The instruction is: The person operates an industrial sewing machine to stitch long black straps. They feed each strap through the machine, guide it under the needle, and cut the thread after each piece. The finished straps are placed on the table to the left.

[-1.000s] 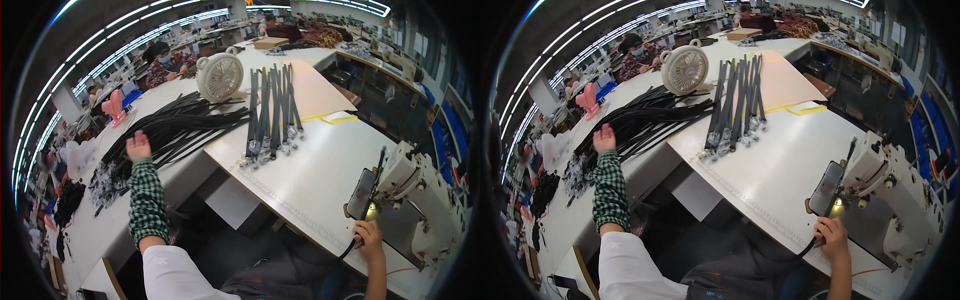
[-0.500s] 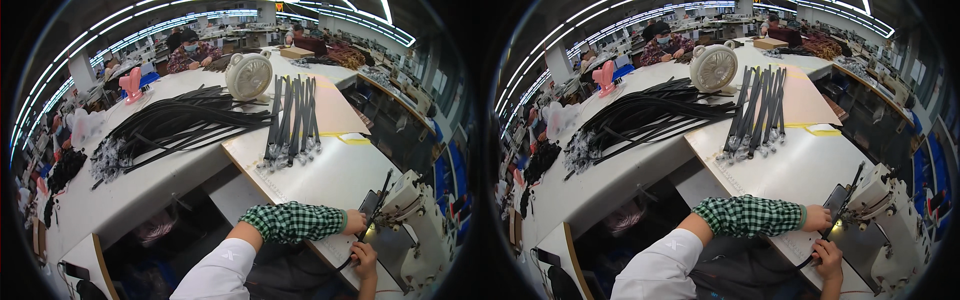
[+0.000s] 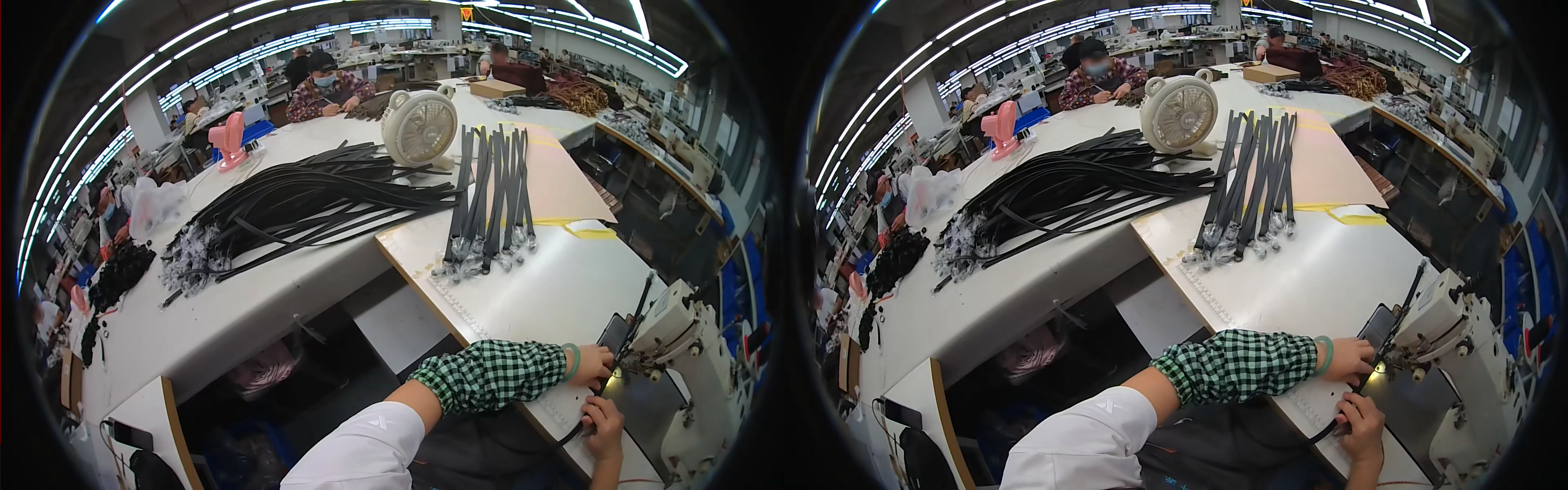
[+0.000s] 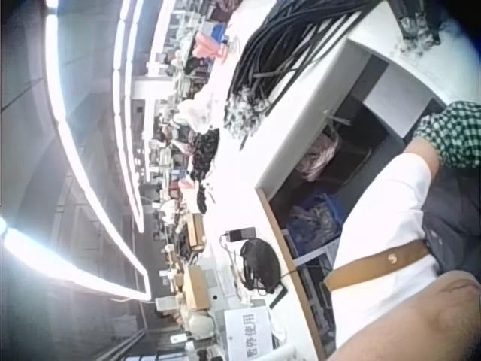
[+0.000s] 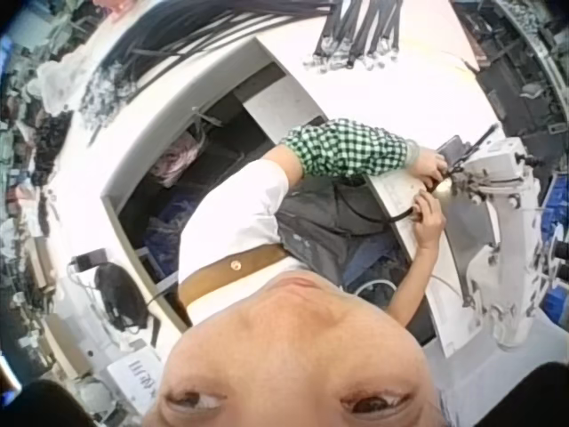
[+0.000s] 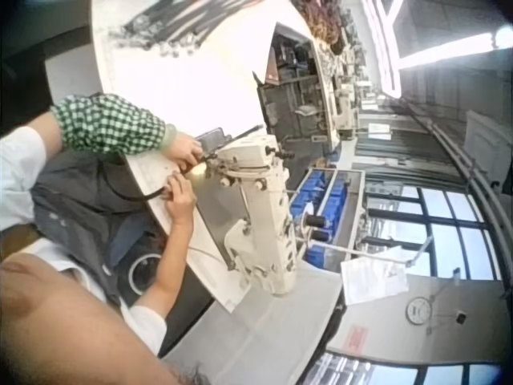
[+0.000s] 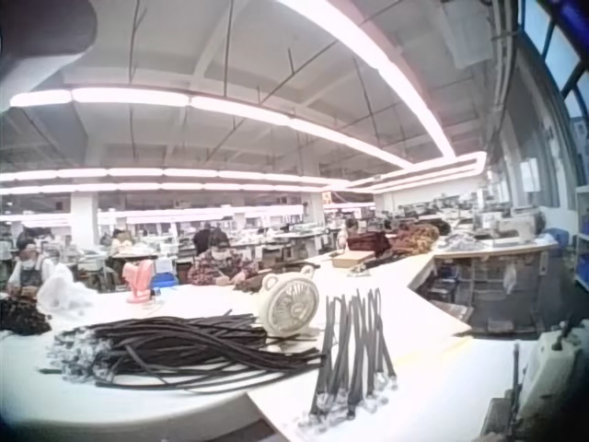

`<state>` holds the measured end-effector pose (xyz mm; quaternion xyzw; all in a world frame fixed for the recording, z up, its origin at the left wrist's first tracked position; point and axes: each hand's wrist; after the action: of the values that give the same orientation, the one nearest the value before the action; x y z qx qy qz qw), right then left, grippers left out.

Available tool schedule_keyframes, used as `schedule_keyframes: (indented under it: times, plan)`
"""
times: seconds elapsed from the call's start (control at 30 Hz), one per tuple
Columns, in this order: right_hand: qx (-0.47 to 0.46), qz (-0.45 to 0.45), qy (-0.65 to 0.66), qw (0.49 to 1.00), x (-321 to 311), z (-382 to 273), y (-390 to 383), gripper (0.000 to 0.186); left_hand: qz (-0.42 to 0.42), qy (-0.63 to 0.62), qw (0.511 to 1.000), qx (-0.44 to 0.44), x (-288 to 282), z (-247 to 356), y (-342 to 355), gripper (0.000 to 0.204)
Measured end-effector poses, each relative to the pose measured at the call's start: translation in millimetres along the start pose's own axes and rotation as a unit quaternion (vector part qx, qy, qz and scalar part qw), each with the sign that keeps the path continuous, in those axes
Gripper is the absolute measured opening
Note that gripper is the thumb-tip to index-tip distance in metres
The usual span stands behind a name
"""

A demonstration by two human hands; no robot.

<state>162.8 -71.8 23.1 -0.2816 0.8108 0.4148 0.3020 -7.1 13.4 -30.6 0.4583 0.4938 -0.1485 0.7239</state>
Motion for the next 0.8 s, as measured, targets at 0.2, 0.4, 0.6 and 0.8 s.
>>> schedule_keyframes:
  times: [0.2, 0.4, 0.6, 0.8]
  plan:
    - [0.006, -0.013, -0.011, 1.0, 2.9, 1.0, 2.8, 0.018, 0.007, -0.009, 1.0, -0.017, 2.2, -6.8, -3.4, 0.034]
    - [-0.032, -0.026, -0.024, 0.999, -6.1, -4.2, -1.2, 0.009, 0.019, -0.048, 0.999, -0.007, 34.3, -18.1, 8.9, 0.035]
    - [-0.039, -0.027, 0.0, 0.999, -4.9, -5.8, -0.5, 0.011, 0.003, -0.053, 0.999, -0.007, 36.8, -20.2, 10.3, 0.035]
    - [-0.029, -0.007, 0.014, 0.999, -3.1, -5.9, -5.7, 0.015, 0.035, -0.077, 0.996, 0.006, 56.7, -25.0, 16.5, 0.039]
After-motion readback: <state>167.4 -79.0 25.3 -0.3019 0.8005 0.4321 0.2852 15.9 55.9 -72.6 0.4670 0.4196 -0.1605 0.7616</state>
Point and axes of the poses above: each hand's wrist, its own y-axis towards the middle knuckle, its own x-axis out of the palm, z = x × y, and after that the axes turned 15 degrees about y, right-handed
